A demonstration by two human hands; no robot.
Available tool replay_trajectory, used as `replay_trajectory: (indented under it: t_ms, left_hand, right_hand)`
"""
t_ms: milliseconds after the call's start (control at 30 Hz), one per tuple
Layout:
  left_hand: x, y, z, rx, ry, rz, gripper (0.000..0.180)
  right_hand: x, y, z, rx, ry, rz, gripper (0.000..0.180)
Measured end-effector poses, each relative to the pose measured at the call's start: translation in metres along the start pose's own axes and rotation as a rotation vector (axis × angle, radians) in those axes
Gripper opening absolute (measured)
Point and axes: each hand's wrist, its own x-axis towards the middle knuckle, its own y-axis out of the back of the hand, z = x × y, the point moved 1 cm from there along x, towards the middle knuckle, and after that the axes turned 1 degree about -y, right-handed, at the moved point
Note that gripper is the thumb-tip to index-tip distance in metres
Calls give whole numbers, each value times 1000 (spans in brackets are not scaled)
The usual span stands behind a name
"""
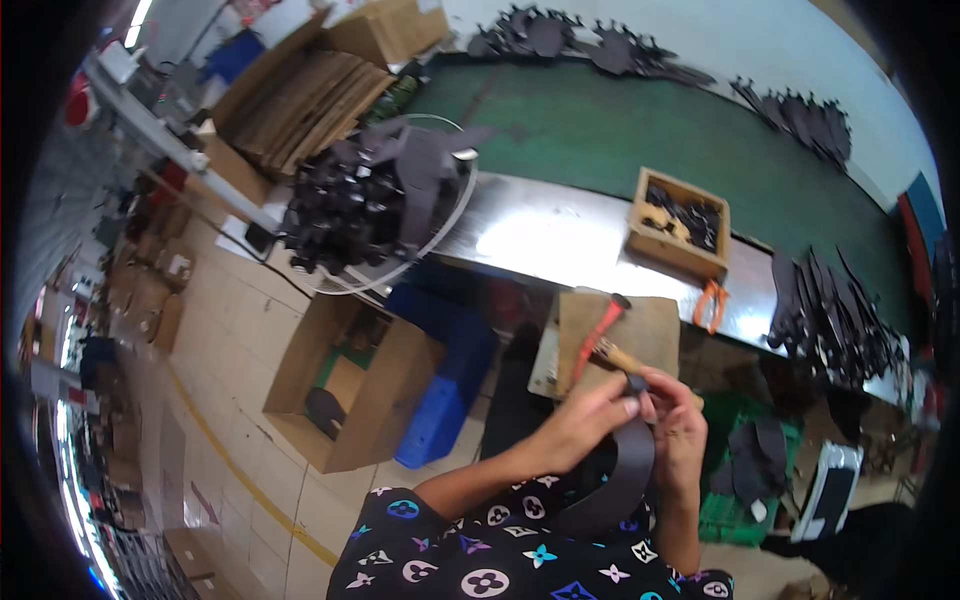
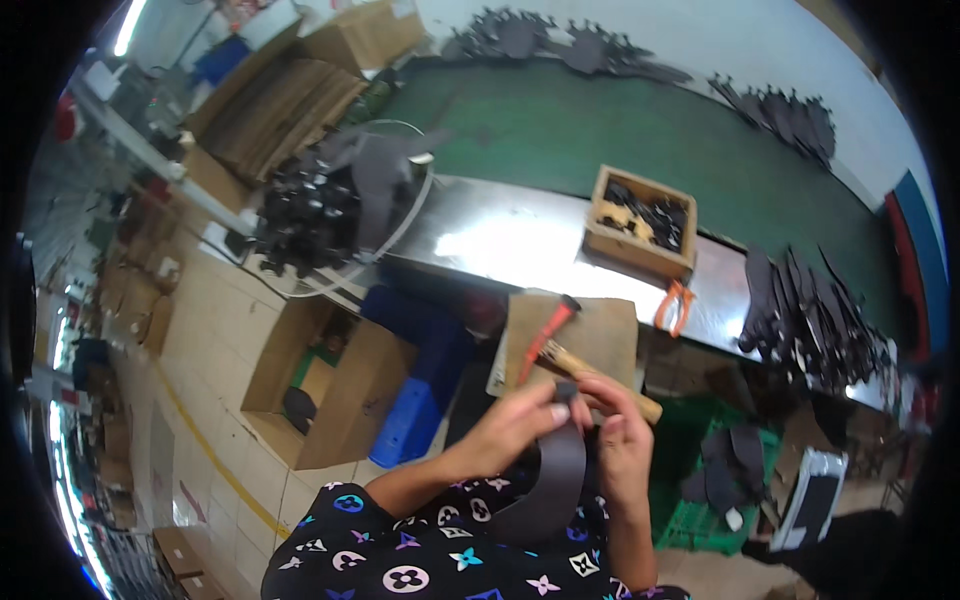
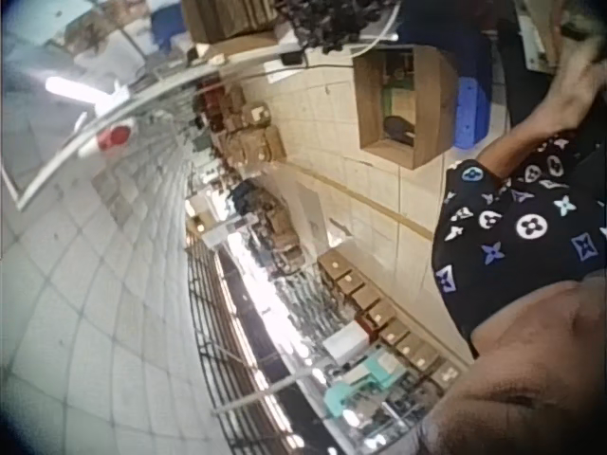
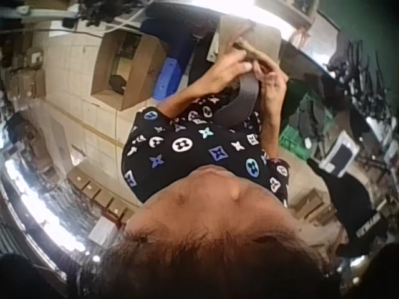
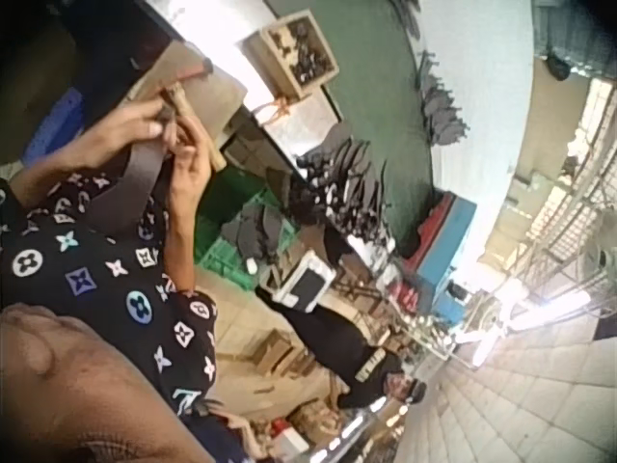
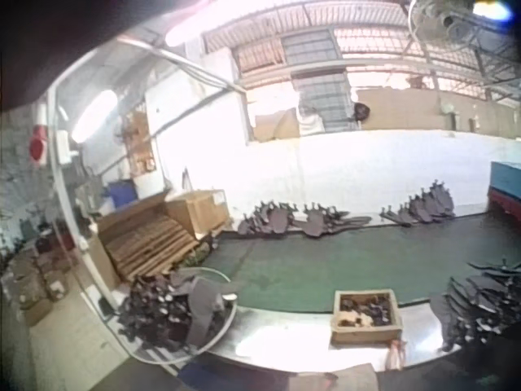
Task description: The person assembles black slipper soles by placing small black plastic heel components onto them. They use a red hammer to tap the components into place on a wooden block. The person handles the soles one at a time, tapping them repeatedly before moving to the next item.
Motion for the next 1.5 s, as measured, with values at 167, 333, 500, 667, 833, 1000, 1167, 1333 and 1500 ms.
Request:
replay_trajectory:
  t_ms: [167, 333, 500, 667, 833, 1000, 1167, 1333, 1500]
  left_hand:
    - [51, 119, 68, 364, -386, 916, 34]
    - [107, 313, 102, 1223, -415, 1270, 43]
    - [143, 436, 90, 1826, 497, 886, 60]
    - [183, 428, 113, 1715, 675, 544, 66]
    - [156, 410, 98, 2149, 530, 686, 64]
    - [99, 212, 59, 1527, -379, 459, 30]
    - [18, 180, -185, 753, 75, 572, 36]
    - [12, 125, -261, 429, 319, 398, 47]
    - [-23, 91, -200, 250, 275, 341, 53]
  right_hand:
    - [-3, 52, -3, -106, 82, 235, 31]
    - [-7, 90, -6, -112, -15, 411, 28]
    - [4, 125, 20, -118, 70, 425, 25]
    - [-1, 147, 32, -287, 104, 493, 24]
    - [7, 154, 60, -339, 85, 440, 28]
    - [21, 177, 161, -505, -294, 515, 51]
    - [52, 138, 236, -418, -380, 353, 96]
    - [45, 150, 254, -546, -331, 317, 76]
    - [-18, 108, 252, -416, -297, 585, 61]
